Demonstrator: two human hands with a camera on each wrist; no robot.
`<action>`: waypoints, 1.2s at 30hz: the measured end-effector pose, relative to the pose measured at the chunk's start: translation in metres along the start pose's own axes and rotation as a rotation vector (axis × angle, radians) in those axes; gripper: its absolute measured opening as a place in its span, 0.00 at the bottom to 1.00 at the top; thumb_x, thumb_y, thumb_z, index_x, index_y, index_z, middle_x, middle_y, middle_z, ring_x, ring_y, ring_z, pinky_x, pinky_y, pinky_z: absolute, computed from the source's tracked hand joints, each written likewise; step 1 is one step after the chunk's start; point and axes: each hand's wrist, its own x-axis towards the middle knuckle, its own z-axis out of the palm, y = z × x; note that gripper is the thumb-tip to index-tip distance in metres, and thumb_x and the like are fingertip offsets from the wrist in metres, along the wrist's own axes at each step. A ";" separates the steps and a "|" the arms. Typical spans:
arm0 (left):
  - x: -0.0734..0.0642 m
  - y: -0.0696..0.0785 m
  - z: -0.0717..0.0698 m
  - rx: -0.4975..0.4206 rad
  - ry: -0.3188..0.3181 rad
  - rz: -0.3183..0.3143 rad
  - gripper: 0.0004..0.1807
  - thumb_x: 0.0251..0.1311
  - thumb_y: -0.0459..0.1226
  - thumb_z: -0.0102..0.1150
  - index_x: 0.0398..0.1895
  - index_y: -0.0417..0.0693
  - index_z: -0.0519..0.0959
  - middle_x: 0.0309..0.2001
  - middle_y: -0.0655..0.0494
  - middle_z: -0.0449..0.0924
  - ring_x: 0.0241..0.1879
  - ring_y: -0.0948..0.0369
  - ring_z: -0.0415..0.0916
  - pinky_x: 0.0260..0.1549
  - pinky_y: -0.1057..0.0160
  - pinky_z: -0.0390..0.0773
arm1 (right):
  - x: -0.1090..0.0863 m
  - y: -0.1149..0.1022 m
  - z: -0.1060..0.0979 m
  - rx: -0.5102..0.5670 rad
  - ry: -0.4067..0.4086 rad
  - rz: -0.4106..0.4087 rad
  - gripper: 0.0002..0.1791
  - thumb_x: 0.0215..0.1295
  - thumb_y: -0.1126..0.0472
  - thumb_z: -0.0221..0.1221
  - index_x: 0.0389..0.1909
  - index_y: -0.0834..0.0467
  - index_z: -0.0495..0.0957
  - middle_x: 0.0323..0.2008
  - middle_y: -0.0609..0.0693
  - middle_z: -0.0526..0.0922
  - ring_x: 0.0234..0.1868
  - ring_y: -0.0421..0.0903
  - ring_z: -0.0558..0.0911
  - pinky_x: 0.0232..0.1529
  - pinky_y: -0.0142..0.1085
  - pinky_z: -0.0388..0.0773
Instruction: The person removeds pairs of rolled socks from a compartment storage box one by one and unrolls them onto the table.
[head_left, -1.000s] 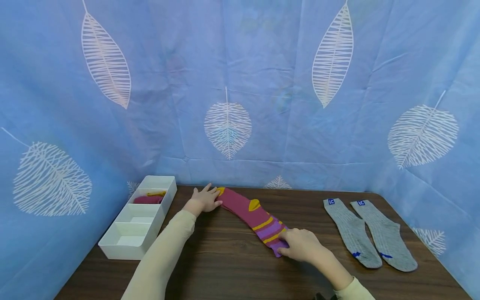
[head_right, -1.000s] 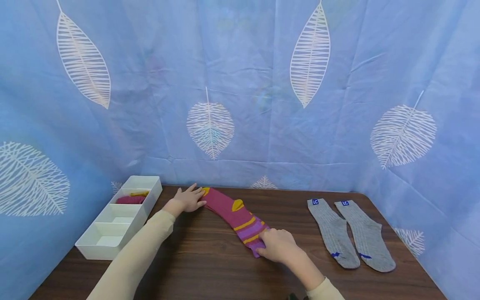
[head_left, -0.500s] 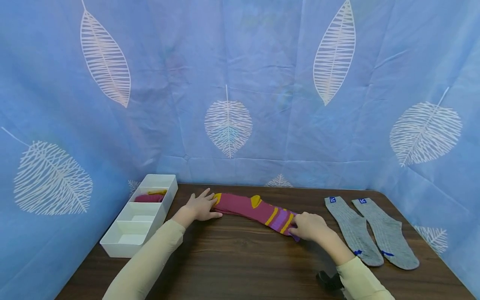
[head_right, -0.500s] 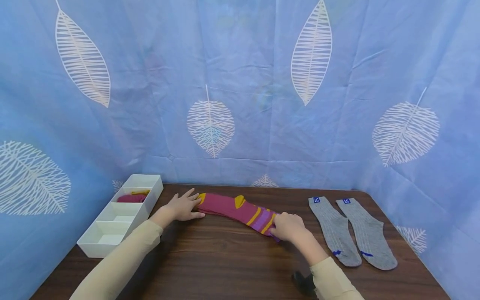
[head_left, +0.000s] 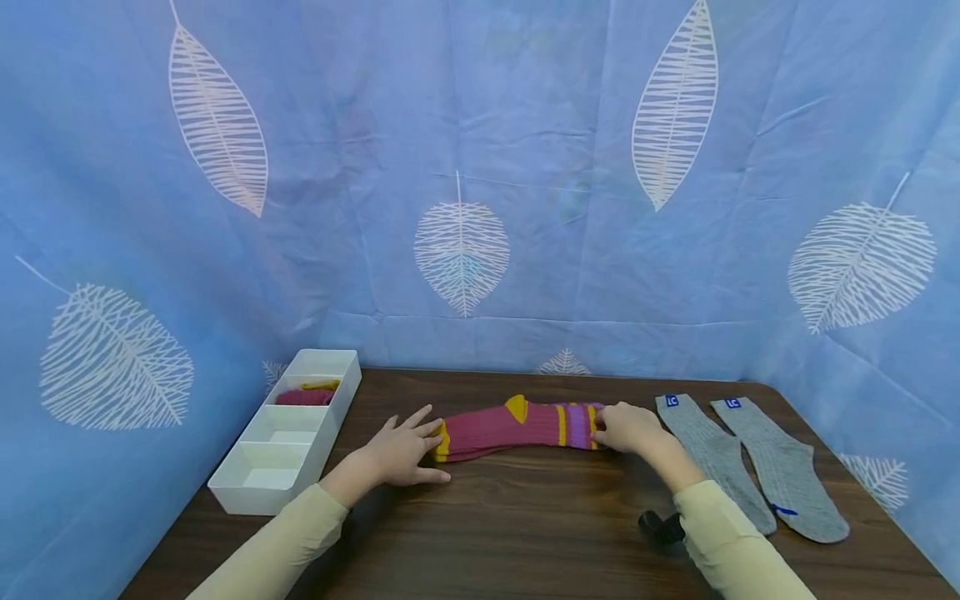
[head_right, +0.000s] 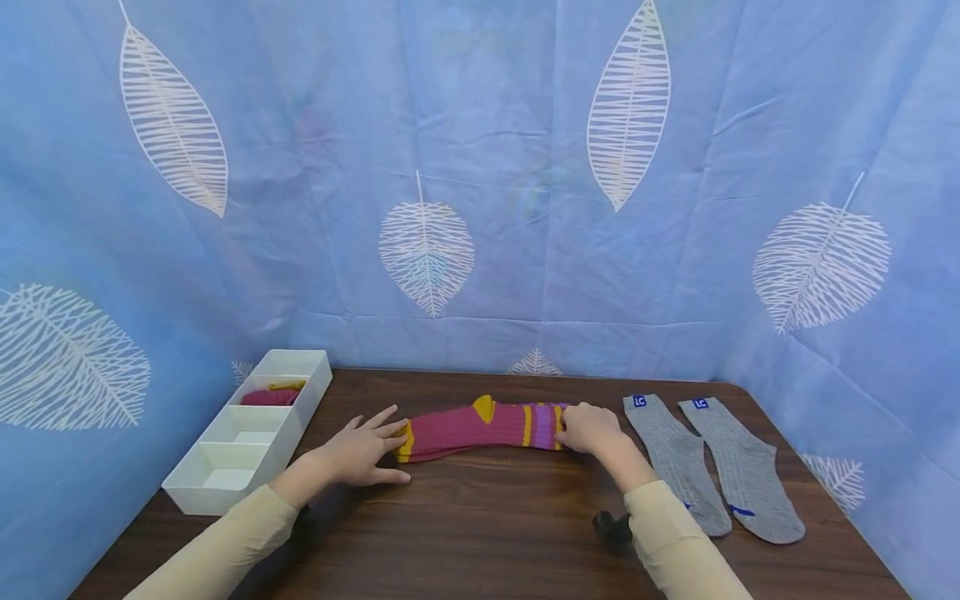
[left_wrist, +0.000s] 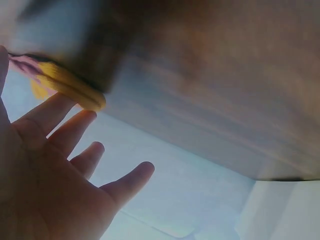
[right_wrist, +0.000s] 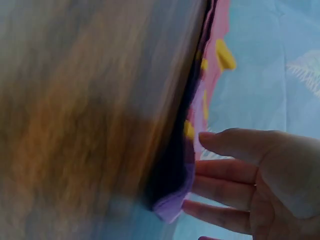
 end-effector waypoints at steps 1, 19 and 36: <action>-0.003 0.003 0.000 -0.001 0.001 0.016 0.43 0.58 0.70 0.48 0.67 0.51 0.72 0.74 0.55 0.61 0.78 0.51 0.44 0.65 0.31 0.58 | 0.002 0.003 0.000 -0.004 0.006 -0.005 0.11 0.67 0.53 0.59 0.38 0.57 0.83 0.27 0.49 0.81 0.26 0.45 0.76 0.25 0.39 0.70; -0.032 0.071 -0.005 0.042 -0.008 0.271 0.37 0.58 0.69 0.48 0.60 0.57 0.79 0.65 0.59 0.74 0.72 0.56 0.61 0.65 0.39 0.65 | 0.031 0.045 0.018 0.040 0.061 -0.125 0.28 0.72 0.49 0.52 0.67 0.61 0.70 0.59 0.69 0.76 0.58 0.66 0.76 0.56 0.59 0.73; -0.017 0.143 -0.004 0.073 -0.046 0.627 0.31 0.64 0.63 0.49 0.69 0.68 0.68 0.67 0.70 0.69 0.69 0.66 0.63 0.67 0.50 0.66 | 0.032 0.064 0.021 -0.042 0.133 -0.197 0.27 0.71 0.48 0.53 0.67 0.54 0.70 0.67 0.64 0.69 0.70 0.70 0.60 0.62 0.70 0.60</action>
